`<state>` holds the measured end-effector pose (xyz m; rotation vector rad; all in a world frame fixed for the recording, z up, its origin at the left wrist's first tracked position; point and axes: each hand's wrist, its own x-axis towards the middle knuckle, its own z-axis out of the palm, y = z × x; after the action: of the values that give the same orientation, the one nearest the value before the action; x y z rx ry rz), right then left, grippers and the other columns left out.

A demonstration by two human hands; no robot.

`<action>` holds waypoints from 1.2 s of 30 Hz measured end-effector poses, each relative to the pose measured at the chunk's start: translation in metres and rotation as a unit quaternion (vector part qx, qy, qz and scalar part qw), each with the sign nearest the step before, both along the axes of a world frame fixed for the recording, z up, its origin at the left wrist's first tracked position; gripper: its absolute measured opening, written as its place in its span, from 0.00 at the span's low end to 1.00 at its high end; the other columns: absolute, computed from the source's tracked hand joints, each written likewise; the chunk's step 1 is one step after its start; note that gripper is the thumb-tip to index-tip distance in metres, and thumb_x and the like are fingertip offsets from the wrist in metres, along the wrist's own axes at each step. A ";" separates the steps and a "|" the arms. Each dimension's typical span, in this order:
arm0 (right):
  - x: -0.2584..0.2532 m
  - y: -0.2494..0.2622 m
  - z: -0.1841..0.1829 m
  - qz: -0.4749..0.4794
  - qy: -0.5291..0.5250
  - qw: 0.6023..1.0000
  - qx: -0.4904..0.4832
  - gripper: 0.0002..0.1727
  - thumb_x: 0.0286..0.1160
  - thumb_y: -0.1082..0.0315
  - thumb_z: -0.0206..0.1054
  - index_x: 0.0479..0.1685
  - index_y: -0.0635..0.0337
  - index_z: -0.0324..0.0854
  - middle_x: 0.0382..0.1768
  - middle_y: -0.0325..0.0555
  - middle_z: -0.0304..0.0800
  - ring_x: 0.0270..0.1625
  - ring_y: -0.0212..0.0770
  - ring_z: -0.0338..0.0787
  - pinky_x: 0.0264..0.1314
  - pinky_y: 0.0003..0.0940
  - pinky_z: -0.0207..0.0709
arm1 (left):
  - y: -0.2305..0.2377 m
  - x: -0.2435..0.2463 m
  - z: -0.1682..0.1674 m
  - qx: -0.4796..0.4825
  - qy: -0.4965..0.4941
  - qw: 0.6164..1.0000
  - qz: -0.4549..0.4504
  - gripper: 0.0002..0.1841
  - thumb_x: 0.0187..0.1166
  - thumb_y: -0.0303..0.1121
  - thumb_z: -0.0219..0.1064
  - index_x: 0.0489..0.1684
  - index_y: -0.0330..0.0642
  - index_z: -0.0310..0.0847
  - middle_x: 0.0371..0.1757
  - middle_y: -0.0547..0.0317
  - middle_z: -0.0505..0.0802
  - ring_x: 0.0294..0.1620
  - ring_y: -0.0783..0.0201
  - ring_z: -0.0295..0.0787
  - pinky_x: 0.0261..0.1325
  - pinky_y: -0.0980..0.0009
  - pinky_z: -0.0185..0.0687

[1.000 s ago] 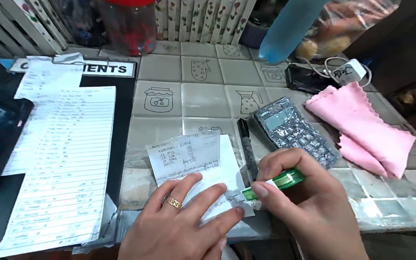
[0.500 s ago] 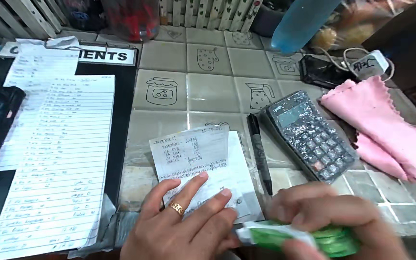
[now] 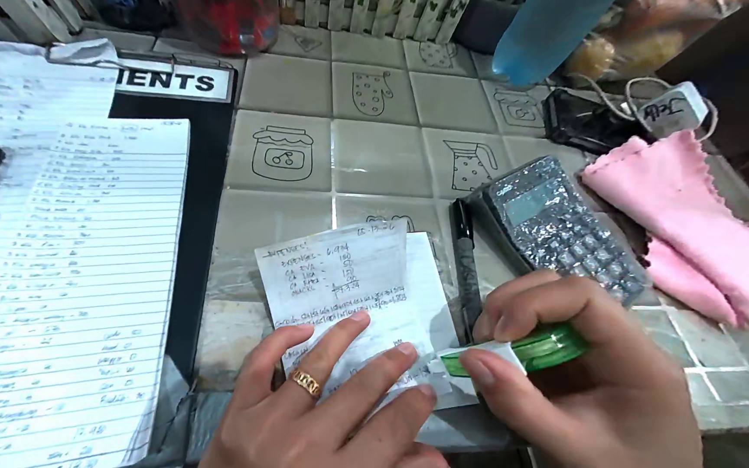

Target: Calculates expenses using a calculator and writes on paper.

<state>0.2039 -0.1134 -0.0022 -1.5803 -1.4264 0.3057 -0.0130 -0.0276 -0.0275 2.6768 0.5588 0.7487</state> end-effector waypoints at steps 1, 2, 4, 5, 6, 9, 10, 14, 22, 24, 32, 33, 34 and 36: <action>0.000 0.000 0.000 0.000 -0.007 1.000 -0.002 0.13 0.69 0.52 0.75 0.42 0.42 0.77 0.38 0.24 0.80 0.35 0.19 0.82 0.31 0.13 0.79 | 0.000 0.000 0.001 -0.003 0.002 1.000 -0.001 0.16 0.85 0.58 0.59 0.58 0.72 0.92 0.71 0.77 0.90 0.85 0.64 0.73 0.83 0.49 0.57; 0.000 0.000 0.000 0.001 -0.011 1.000 -0.002 0.13 0.69 0.52 0.75 0.42 0.42 0.77 0.38 0.24 0.80 0.35 0.19 0.82 0.31 0.14 0.79 | 0.000 0.000 0.001 -0.005 0.004 1.000 -0.001 0.16 0.85 0.57 0.60 0.58 0.72 0.92 0.71 0.77 0.90 0.85 0.64 0.72 0.84 0.50 0.57; 0.000 0.001 0.000 0.003 -0.014 1.000 -0.002 0.13 0.69 0.52 0.75 0.42 0.43 0.77 0.38 0.24 0.80 0.35 0.20 0.83 0.31 0.14 0.79 | 0.000 0.000 0.002 -0.008 0.004 1.000 0.000 0.16 0.84 0.57 0.61 0.58 0.72 0.92 0.71 0.77 0.90 0.86 0.64 0.72 0.84 0.51 0.57; 0.000 0.001 0.000 0.003 -0.013 1.000 -0.002 0.13 0.69 0.53 0.75 0.42 0.43 0.76 0.38 0.24 0.81 0.36 0.20 0.83 0.32 0.14 0.79 | -0.001 0.000 0.002 -0.011 0.003 1.000 0.000 0.15 0.84 0.56 0.62 0.58 0.71 0.93 0.71 0.77 0.90 0.86 0.64 0.72 0.84 0.51 0.57; 0.000 0.001 0.000 0.004 -0.014 1.000 0.000 0.13 0.69 0.53 0.75 0.42 0.43 0.76 0.38 0.24 0.81 0.37 0.19 0.83 0.33 0.14 0.80 | -0.001 0.000 0.002 -0.016 0.001 1.000 0.001 0.15 0.84 0.55 0.63 0.57 0.71 0.93 0.70 0.77 0.91 0.86 0.64 0.72 0.84 0.51 0.57; -0.001 0.002 0.000 0.004 -0.020 1.000 0.000 0.13 0.68 0.53 0.75 0.41 0.43 0.76 0.38 0.24 0.81 0.39 0.20 0.84 0.35 0.14 0.80 | -0.001 0.000 0.003 -0.022 0.006 1.000 0.003 0.14 0.84 0.55 0.64 0.58 0.71 0.93 0.70 0.77 0.91 0.86 0.64 0.71 0.82 0.51 0.57; -0.001 0.002 0.000 0.003 -0.022 1.000 -0.001 0.13 0.68 0.53 0.75 0.41 0.43 0.75 0.38 0.24 0.81 0.39 0.20 0.84 0.36 0.15 0.80 | -0.001 0.000 0.004 -0.022 0.008 1.000 0.002 0.14 0.83 0.54 0.64 0.58 0.71 0.93 0.70 0.77 0.91 0.86 0.64 0.71 0.82 0.51 0.58; -0.002 0.002 -0.001 -0.006 -0.048 0.999 0.002 0.15 0.68 0.53 0.76 0.41 0.44 0.75 0.40 0.25 0.82 0.44 0.19 0.85 0.41 0.14 0.80 | -0.001 -0.001 0.006 -0.027 0.020 0.999 0.000 0.14 0.83 0.54 0.65 0.58 0.71 0.93 0.71 0.78 0.90 0.86 0.64 0.71 0.83 0.51 0.57; -0.003 0.003 0.000 -0.022 -0.099 0.995 0.003 0.15 0.71 0.50 0.73 0.40 0.44 0.73 0.39 0.26 0.80 0.45 0.19 0.82 0.43 0.14 0.76 | 0.001 -0.004 0.010 -0.056 0.035 0.998 -0.013 0.15 0.83 0.53 0.65 0.60 0.70 0.93 0.72 0.78 0.89 0.86 0.62 0.70 0.82 0.50 0.56; -0.003 0.003 0.000 -0.024 -0.104 0.994 0.000 0.15 0.71 0.50 0.72 0.40 0.45 0.73 0.39 0.26 0.80 0.45 0.18 0.82 0.43 0.13 0.76 | 0.002 -0.005 0.012 -0.066 0.041 0.997 -0.018 0.15 0.83 0.53 0.64 0.61 0.70 0.92 0.73 0.77 0.89 0.87 0.60 0.70 0.81 0.49 0.56; 0.001 0.000 0.001 -0.024 -0.087 0.996 -0.009 0.14 0.72 0.52 0.72 0.40 0.45 0.73 0.39 0.25 0.81 0.45 0.18 0.83 0.43 0.12 0.76 | 0.000 -0.007 0.013 -0.077 0.058 0.995 -0.020 0.16 0.83 0.53 0.64 0.64 0.71 0.91 0.74 0.79 0.88 0.88 0.61 0.67 0.81 0.50 0.54; 0.002 0.000 0.003 -0.016 -0.063 0.998 -0.010 0.13 0.72 0.52 0.72 0.40 0.44 0.73 0.39 0.24 0.81 0.45 0.18 0.83 0.44 0.13 0.77 | 0.000 -0.007 0.014 -0.077 0.062 0.995 -0.019 0.17 0.83 0.54 0.63 0.65 0.72 0.90 0.75 0.80 0.87 0.88 0.61 0.67 0.81 0.50 0.54; 0.003 0.000 0.004 -0.006 -0.033 0.999 -0.007 0.12 0.73 0.51 0.72 0.41 0.42 0.74 0.40 0.23 0.81 0.46 0.18 0.84 0.45 0.14 0.78 | 0.001 -0.007 0.014 -0.077 0.064 0.995 -0.018 0.17 0.83 0.54 0.63 0.65 0.72 0.90 0.75 0.80 0.87 0.88 0.61 0.67 0.80 0.50 0.54; 0.005 0.000 0.005 0.003 0.007 1.000 0.002 0.12 0.74 0.49 0.72 0.44 0.39 0.76 0.42 0.19 0.82 0.47 0.19 0.85 0.48 0.17 0.80 | 0.001 -0.006 0.015 -0.078 0.069 0.994 -0.017 0.17 0.83 0.55 0.63 0.65 0.72 0.90 0.75 0.80 0.87 0.88 0.61 0.67 0.79 0.51 0.55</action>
<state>0.2087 -0.1136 0.0025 -1.5680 -1.4198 0.3159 -0.0192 -0.0267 -0.0128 2.5989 0.5795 0.4930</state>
